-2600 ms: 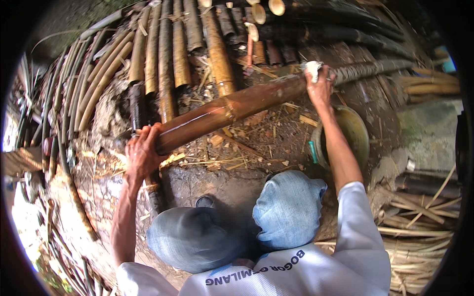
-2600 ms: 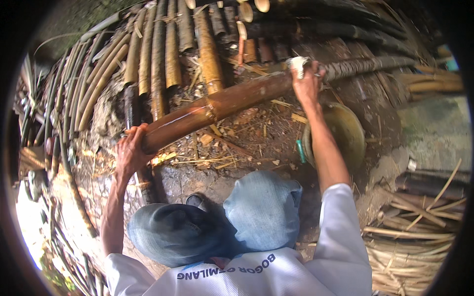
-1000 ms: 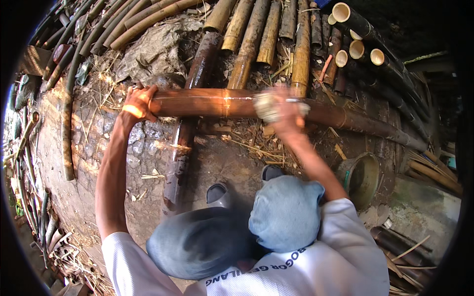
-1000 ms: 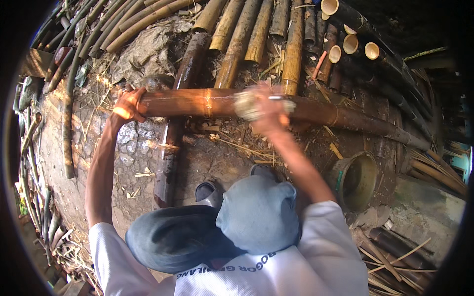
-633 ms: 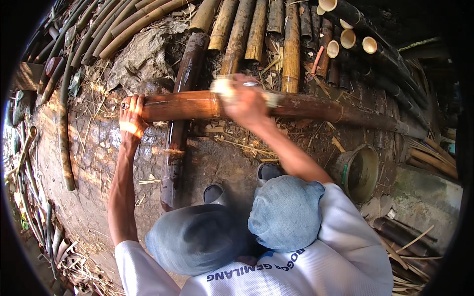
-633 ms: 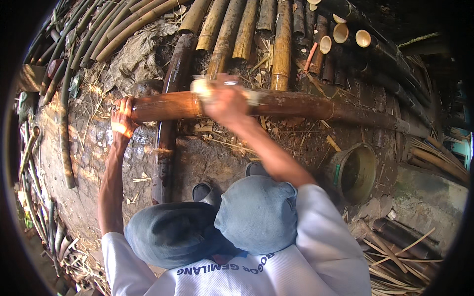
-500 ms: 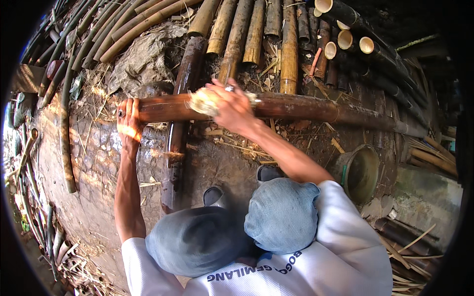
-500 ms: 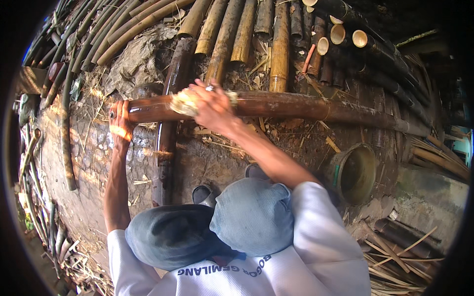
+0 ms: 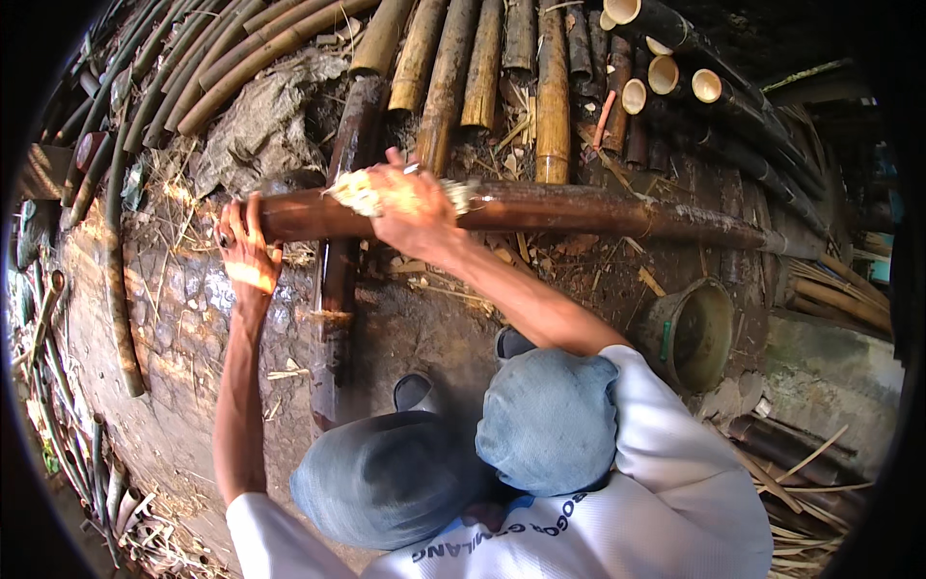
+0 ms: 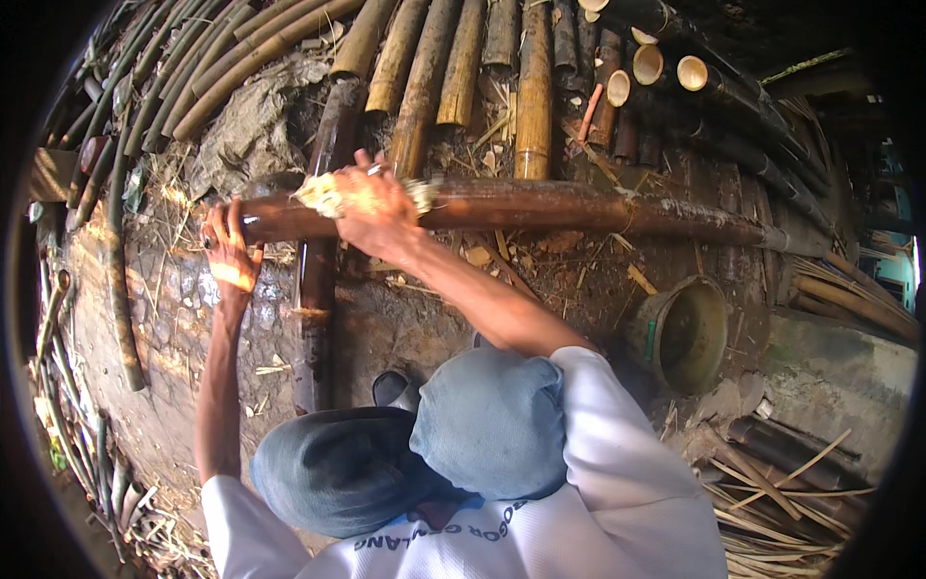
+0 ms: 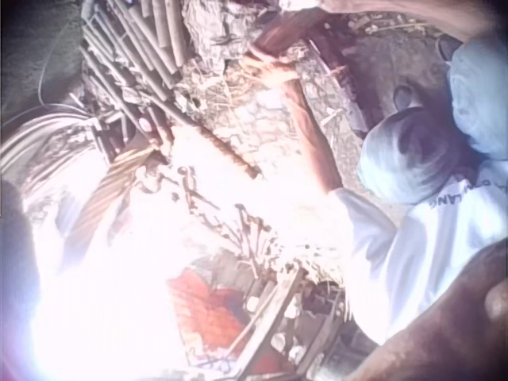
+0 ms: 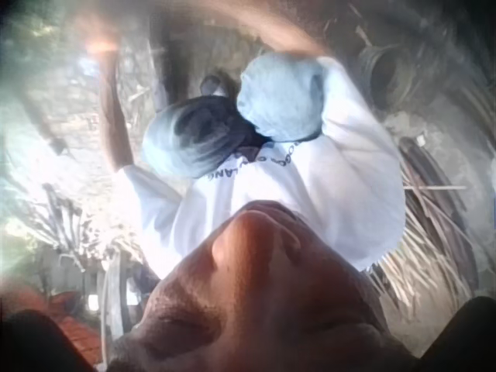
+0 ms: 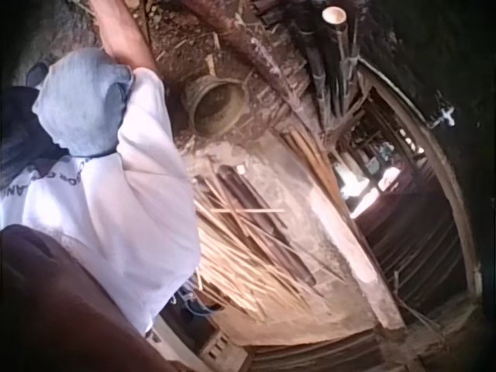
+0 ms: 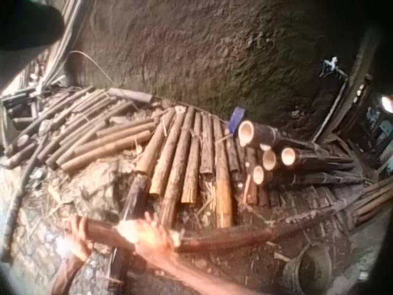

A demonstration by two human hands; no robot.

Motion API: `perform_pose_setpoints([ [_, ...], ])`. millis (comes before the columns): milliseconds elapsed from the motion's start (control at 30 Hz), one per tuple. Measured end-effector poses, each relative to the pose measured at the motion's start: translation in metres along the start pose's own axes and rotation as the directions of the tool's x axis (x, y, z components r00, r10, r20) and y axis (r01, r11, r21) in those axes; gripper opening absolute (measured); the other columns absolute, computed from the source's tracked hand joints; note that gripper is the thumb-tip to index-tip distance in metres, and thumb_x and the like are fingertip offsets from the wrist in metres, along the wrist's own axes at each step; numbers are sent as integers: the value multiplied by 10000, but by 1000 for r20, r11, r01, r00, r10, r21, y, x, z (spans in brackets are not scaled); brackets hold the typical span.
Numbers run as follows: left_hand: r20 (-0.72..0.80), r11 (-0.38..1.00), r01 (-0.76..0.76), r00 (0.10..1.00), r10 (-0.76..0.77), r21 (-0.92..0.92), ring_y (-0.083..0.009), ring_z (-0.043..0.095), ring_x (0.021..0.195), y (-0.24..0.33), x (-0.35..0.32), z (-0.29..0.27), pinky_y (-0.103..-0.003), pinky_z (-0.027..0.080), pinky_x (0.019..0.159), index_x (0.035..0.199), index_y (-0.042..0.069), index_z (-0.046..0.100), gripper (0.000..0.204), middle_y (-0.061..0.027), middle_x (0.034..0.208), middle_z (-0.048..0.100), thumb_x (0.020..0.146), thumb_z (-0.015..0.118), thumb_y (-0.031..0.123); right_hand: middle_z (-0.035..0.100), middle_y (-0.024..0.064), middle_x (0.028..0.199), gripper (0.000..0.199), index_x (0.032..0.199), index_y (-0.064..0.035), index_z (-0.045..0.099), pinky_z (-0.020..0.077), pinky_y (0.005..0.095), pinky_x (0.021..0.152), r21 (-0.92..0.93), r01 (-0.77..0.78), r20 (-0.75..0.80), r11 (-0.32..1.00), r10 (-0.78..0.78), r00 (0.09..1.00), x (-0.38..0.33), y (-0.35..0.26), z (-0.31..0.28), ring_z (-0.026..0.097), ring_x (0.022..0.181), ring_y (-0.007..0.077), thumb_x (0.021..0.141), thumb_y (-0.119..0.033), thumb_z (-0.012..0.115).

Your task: The person sits on the ground and rubs a long bamboo pole with a cloth to polish its surface. They rotate the pole and continue rubbing along its length, then stand briefly before resuming the same rubbing action on the pole.

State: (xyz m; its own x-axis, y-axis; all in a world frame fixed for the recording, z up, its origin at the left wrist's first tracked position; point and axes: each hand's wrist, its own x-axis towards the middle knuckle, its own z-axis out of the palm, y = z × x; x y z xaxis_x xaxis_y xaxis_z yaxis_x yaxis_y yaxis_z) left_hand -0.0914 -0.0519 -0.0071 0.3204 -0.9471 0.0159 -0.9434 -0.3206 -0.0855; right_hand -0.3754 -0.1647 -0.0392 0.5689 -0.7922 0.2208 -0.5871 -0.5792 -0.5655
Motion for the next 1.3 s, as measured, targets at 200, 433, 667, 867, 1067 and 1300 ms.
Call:
perform_pose_setpoints([
  [200, 415, 930, -366, 842, 344, -28, -346, 424, 1423, -41, 49, -27, -541, 128, 1272, 1500, 180, 416, 1204, -186, 1515, 443, 475, 977, 468, 637, 192, 1336, 441, 1299, -70, 646, 351, 554, 1182, -227, 148, -4, 963, -153, 988, -78, 81, -95, 524, 1358, 326, 858, -82, 662],
  [433, -260, 900, -402, 899, 352, -168, -343, 561, 1190, -30, 23, 14, -484, 417, 1047, 1355, 123, 518, 891, -106, 1253, 595, 529, 852, 109, 644, 239, 1215, 401, 1395, -82, 560, 381, 586, 1095, -440, -420, -86, 794, 428, 900, -102, 135, -220, 522, 1183, 382, 1047, -270, 496],
  [667, -101, 946, -293, 954, 281, -139, -336, 554, 1224, -27, 20, 0, -468, 417, 1070, 1390, 118, 495, 892, -94, 1325, 584, 562, 826, 98, 613, 188, 1387, 474, 1353, -28, 610, 198, 522, 1252, -186, 226, -9, 956, -231, 973, -22, 5, -18, 455, 1409, 304, 901, -105, 490],
  [867, -183, 960, -261, 953, 240, -105, -337, 509, 1291, -25, 10, 7, -480, 388, 1121, 1356, 70, 541, 819, -116, 1334, 582, 579, 797, 36, 674, 228, 1179, 320, 1301, -107, 630, 358, 606, 1130, -584, -42, -21, 811, 37, 999, -117, 157, -211, 575, 1251, 361, 1016, -214, 529],
  [1067, -476, 964, -229, 868, 140, -133, -309, 459, 1373, -7, -3, 32, -487, 279, 1209, 1400, 68, 529, 806, -104, 1414, 554, 617, 675, -53, 749, 184, 1021, 392, 1282, -16, 652, 574, 480, 890, 29, -139, 185, 990, 131, 974, -48, 49, -100, 691, 686, 262, 942, -170, 531],
  [1300, 42, 984, -175, 984, 174, 22, -333, 407, 1397, -20, 1, -8, -533, 266, 1211, 1566, 211, 318, 1099, -127, 1471, 441, 640, 910, 215, 573, 153, 1448, 698, 1451, -55, 510, 143, 577, 1252, -200, 225, 112, 954, -206, 972, -72, 76, -78, 395, 1461, 333, 790, -97, 730],
])
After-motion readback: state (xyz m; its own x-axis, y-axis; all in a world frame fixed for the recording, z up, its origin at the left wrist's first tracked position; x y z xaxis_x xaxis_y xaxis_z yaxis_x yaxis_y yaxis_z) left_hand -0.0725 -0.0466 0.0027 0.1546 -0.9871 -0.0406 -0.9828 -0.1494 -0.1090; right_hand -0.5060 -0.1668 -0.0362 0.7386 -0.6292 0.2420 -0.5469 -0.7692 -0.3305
